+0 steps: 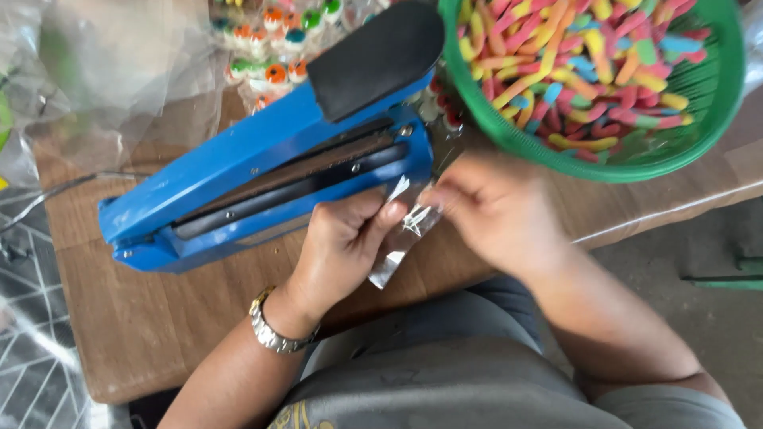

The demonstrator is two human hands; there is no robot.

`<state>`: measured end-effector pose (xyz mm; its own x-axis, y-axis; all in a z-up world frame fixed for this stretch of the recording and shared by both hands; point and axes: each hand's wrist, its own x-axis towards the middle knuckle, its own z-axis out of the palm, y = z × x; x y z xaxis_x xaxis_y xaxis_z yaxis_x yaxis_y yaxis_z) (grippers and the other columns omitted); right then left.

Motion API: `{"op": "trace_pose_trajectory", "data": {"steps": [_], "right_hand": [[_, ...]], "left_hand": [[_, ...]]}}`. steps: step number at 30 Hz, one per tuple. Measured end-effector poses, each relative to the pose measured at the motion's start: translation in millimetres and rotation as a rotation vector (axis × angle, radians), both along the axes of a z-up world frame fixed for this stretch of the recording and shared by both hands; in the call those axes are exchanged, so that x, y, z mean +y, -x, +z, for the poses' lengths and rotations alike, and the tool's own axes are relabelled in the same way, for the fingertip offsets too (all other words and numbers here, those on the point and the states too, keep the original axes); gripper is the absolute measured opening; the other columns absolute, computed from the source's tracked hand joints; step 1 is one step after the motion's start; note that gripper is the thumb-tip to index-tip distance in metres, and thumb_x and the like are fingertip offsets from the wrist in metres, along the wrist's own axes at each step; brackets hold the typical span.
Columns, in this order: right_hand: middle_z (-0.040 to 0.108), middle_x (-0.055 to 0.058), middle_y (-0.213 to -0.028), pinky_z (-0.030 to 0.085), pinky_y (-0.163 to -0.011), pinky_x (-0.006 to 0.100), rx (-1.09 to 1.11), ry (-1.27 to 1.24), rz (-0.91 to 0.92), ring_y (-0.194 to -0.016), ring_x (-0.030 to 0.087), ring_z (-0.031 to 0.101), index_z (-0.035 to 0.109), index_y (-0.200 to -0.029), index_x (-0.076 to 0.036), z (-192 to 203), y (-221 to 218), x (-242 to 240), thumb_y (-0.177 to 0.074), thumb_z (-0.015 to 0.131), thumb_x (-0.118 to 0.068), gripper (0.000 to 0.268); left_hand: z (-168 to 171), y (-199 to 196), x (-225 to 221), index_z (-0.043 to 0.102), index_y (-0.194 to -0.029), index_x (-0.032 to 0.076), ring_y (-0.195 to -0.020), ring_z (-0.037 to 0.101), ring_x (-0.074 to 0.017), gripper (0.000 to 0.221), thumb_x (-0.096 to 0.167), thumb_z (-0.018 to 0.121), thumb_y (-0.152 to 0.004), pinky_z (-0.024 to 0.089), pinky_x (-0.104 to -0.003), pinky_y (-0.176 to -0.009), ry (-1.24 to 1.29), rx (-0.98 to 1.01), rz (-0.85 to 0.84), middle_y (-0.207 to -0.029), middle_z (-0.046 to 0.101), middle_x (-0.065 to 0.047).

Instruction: Manually filling small plastic bags with gummy worm candies and sealing them using a heat sealer.

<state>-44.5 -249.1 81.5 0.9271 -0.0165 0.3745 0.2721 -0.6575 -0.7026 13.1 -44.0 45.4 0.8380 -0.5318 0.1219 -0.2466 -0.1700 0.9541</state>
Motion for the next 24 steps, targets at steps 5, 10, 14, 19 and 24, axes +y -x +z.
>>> {"op": "trace_pose_trajectory", "data": {"steps": [5,10,14,19,24], "right_hand": [[0.078,0.022,-0.110,0.054,-0.076,0.039,-0.182,0.466,-0.294,-0.087,0.027,0.070,0.075,-0.126,0.012,26.6,-4.3,-72.3,-0.116,0.094,0.005,0.023],[0.077,0.009,-0.100,0.052,-0.069,0.049,0.226,0.755,-0.502,-0.087,0.039,0.069,0.081,-0.119,-0.014,-4.9,-43.2,-130.0,-0.103,0.087,-0.046,0.036],[0.075,0.010,-0.093,0.053,-0.066,0.033,0.276,0.353,-0.374,-0.079,0.017,0.068,0.079,-0.110,-0.006,13.1,-33.1,-110.7,-0.103,0.084,-0.003,0.010],[0.067,0.031,-0.130,0.060,-0.106,0.042,-0.213,0.114,-0.159,-0.121,0.036,0.070,0.060,-0.137,0.015,26.1,-2.0,-97.4,-0.114,0.087,0.027,0.038],[0.067,0.033,-0.115,0.058,-0.096,0.039,-0.298,-0.148,-0.051,-0.110,0.038,0.072,0.054,-0.120,0.018,47.8,2.2,-28.5,-0.099,0.092,0.016,0.044]], "left_hand": [[11.5,-4.0,3.2,0.066,-0.073,0.005,-0.049,0.062,-0.0082,0.044,0.035,0.054,-0.103,0.049,-0.019,-0.048,0.144,0.123,-0.129,-0.059,0.066,-0.003],[7.2,-4.7,4.8,0.071,-0.090,0.007,-0.056,0.063,-0.0064,0.033,0.032,0.054,-0.104,0.051,-0.020,-0.058,0.131,0.005,-0.110,-0.064,0.069,0.000],[4.2,-4.2,4.4,0.077,-0.114,0.007,-0.057,0.065,-0.0062,0.034,0.031,0.056,-0.103,0.054,-0.020,-0.058,0.114,-0.047,-0.095,-0.081,0.077,0.000],[2.4,-2.5,2.6,0.075,-0.116,0.008,-0.059,0.067,-0.0070,0.033,0.031,0.056,-0.103,0.055,-0.019,-0.056,0.117,-0.029,-0.129,-0.084,0.078,-0.001],[2.8,0.0,2.6,0.075,-0.116,0.007,-0.063,0.066,-0.0090,0.032,0.030,0.057,-0.103,0.054,-0.022,-0.056,0.126,-0.104,-0.166,-0.082,0.075,-0.001]]}}
